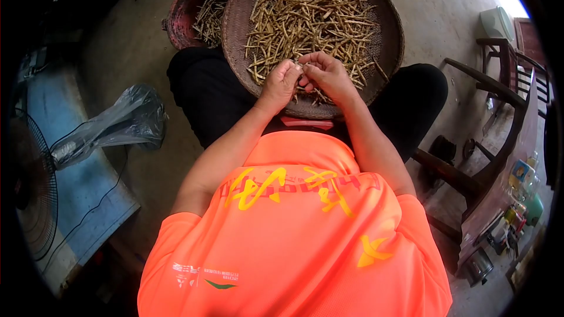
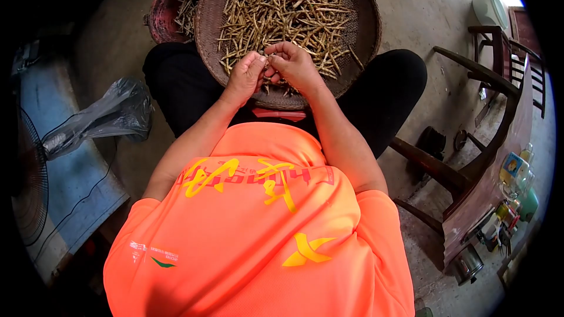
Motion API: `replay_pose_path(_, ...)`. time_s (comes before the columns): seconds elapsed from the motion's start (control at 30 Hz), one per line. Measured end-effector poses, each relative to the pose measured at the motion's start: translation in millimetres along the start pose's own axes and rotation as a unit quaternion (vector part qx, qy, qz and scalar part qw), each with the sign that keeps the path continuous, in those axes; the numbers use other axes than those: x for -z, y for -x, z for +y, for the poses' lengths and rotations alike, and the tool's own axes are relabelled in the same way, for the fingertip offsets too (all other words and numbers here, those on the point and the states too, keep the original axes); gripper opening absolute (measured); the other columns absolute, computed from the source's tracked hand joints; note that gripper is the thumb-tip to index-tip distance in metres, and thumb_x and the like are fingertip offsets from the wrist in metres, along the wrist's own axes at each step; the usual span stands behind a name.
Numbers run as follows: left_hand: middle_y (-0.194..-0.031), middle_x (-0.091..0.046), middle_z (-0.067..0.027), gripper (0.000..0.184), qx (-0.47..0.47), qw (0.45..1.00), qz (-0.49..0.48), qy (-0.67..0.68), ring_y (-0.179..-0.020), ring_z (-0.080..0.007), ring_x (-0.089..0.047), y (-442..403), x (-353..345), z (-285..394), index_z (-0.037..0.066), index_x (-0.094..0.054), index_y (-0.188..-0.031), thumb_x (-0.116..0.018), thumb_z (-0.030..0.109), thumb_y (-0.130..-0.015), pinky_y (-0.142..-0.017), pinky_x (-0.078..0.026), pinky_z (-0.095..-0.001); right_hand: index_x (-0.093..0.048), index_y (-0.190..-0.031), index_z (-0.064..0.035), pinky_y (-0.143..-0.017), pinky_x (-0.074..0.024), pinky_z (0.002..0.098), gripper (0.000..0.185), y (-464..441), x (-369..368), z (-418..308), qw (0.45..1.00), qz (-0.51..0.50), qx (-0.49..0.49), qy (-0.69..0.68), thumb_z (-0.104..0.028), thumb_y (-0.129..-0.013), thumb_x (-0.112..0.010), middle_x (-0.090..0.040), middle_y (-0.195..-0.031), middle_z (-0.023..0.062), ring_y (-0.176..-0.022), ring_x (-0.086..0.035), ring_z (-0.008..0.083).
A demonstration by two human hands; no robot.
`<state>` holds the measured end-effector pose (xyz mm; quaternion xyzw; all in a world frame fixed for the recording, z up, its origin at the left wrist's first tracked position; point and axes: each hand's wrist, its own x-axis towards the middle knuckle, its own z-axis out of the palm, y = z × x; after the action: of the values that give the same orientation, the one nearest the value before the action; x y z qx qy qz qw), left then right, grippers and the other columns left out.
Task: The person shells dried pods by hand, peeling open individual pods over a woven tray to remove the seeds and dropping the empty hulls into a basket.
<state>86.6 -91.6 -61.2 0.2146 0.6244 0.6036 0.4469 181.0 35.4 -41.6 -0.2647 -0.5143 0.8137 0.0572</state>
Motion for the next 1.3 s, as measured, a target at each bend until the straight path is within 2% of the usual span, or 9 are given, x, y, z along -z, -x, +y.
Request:
replay_pose_path(0.27,-0.061,-0.045,0.0064,0.022,-0.018,1.0,-0.013,0.0,-0.047,-0.0014,-0.035,-0.5,0.8,1.7,0.011,-0.05,-0.083,-0.049,0.029,-0.096,-0.041,-0.028,-0.0173,-0.058,-0.102,0.0011,-0.053,-0.0504,0.0222,0.019,0.7,-2.4,1.9,0.994,0.036,-0.014,0.107,-0.005,-0.088,-0.047,-0.06,-0.07,0.0043,-0.06,-0.06,0.0094)
replay_pose_path(0.43,-0.062,-0.041,0.008,0.023,-0.062,0.991,-0.002,-0.122,-0.054,-0.0014,-0.034,-5.0,3.6,-11.2,0.009,-0.049,-0.079,-0.05,0.024,-0.096,-0.046,-0.029,-0.0185,-0.061,-0.088,-0.0062,-0.06,-0.0501,0.0398,0.014,-1.2,-9.2,12.3,0.875,0.155,0.118,0.443,-0.018,-0.08,-0.058,-0.064,-0.072,0.0142,-0.066,-0.064,0.0307)
replay_pose_path(0.57,-0.064,-0.047,-0.0011,0.023,-0.06,0.987,0.007,-0.147,-0.061,-0.0084,-0.042,-4.1,3.8,-8.8,0.004,-0.05,-0.078,-0.053,0.022,-0.092,-0.056,-0.04,-0.0264,-0.061,-0.082,-0.0072,-0.064,-0.0491,0.0433,0.015,-2.6,-5.4,18.2,0.831,0.178,0.155,0.505,-0.022,-0.08,-0.058,-0.064,-0.074,0.0161,-0.07,-0.061,0.0367)
replay_pose_path(0.63,-0.063,-0.041,0.0064,0.024,-0.068,0.983,-0.021,-0.169,-0.053,-0.0029,-0.036,-3.2,3.4,-9.1,0.009,-0.047,-0.078,-0.05,0.025,-0.095,-0.047,-0.032,-0.0197,-0.062,-0.083,-0.0077,-0.062,-0.0489,0.0417,0.012,-5.2,2.2,20.1,0.837,0.177,0.178,0.486,-0.018,-0.08,-0.057,-0.064,-0.074,0.0156,-0.07,-0.062,0.0345)
replay_pose_path(0.73,-0.062,-0.041,0.0055,0.023,-0.055,0.991,-0.015,-0.119,-0.052,-0.0033,-0.037,-1.5,2.0,-9.0,0.009,-0.048,-0.08,-0.05,0.026,-0.095,-0.045,-0.032,-0.0196,-0.064,-0.088,-0.007,-0.062,-0.0484,0.0405,0.013,-6.2,9.7,12.9,0.884,0.193,0.129,0.406,-0.014,-0.08,-0.056,-0.065,-0.076,0.0137,-0.067,-0.063,0.0315)
replay_pose_path(0.77,-0.062,-0.041,0.0055,0.023,-0.055,0.991,-0.014,-0.118,-0.052,-0.0033,-0.037,-2.4,3.7,-9.7,0.009,-0.048,-0.08,-0.05,0.026,-0.095,-0.045,-0.032,-0.0196,-0.064,-0.093,-0.0055,-0.057,-0.0488,0.0354,0.015,-9.3,11.0,14.0,0.927,0.189,0.055,0.318,-0.014,-0.083,-0.056,-0.066,-0.077,0.0108,-0.063,-0.064,0.022)
replay_pose_path(0.9,-0.061,-0.041,0.0054,0.02,-0.01,1.0,0.008,-0.029,-0.05,-0.0033,-0.037,-2.9,6.5,-5.7,0.01,-0.048,-0.083,-0.05,0.025,-0.095,-0.042,-0.031,-0.0194,-0.063,-0.096,-0.0032,-0.047,-0.0456,0.0275,0.017,-1.0,5.1,2.4,0.967,0.167,-0.005,0.195,-0.015,-0.087,-0.056,-0.065,-0.079,0.0073,-0.057,-0.059,0.0115)
replay_pose_path(0.97,-0.06,-0.04,0.0053,0.019,0.002,1.0,0.015,0.003,-0.05,-0.0032,-0.037,-1.9,5.7,-2.8,0.01,-0.048,-0.084,-0.05,0.025,-0.095,-0.042,-0.031,-0.0192,-0.061,-0.098,-0.0027,-0.041,-0.0387,0.02,0.016,1.7,7.5,2.5,0.993,0.074,-0.088,-0.019,-0.016,-0.088,-0.058,-0.062,-0.077,0.0036,-0.053,-0.052,0.0056)
replay_pose_path(1.3,-0.063,-0.046,0.0036,0.011,-0.023,0.998,-0.003,-0.057,-0.05,-0.0039,-0.038,-6.3,2.8,-10.9,0.008,-0.05,-0.087,-0.044,0.016,-0.094,-0.043,-0.032,-0.0192,-0.063,-0.09,-0.0044,-0.041,-0.035,0.0165,0.012,2.0,-2.7,14.7,0.995,0.091,-0.028,-0.022,-0.016,-0.087,-0.062,-0.057,-0.068,-0.0026,-0.05,-0.045,0.0029)
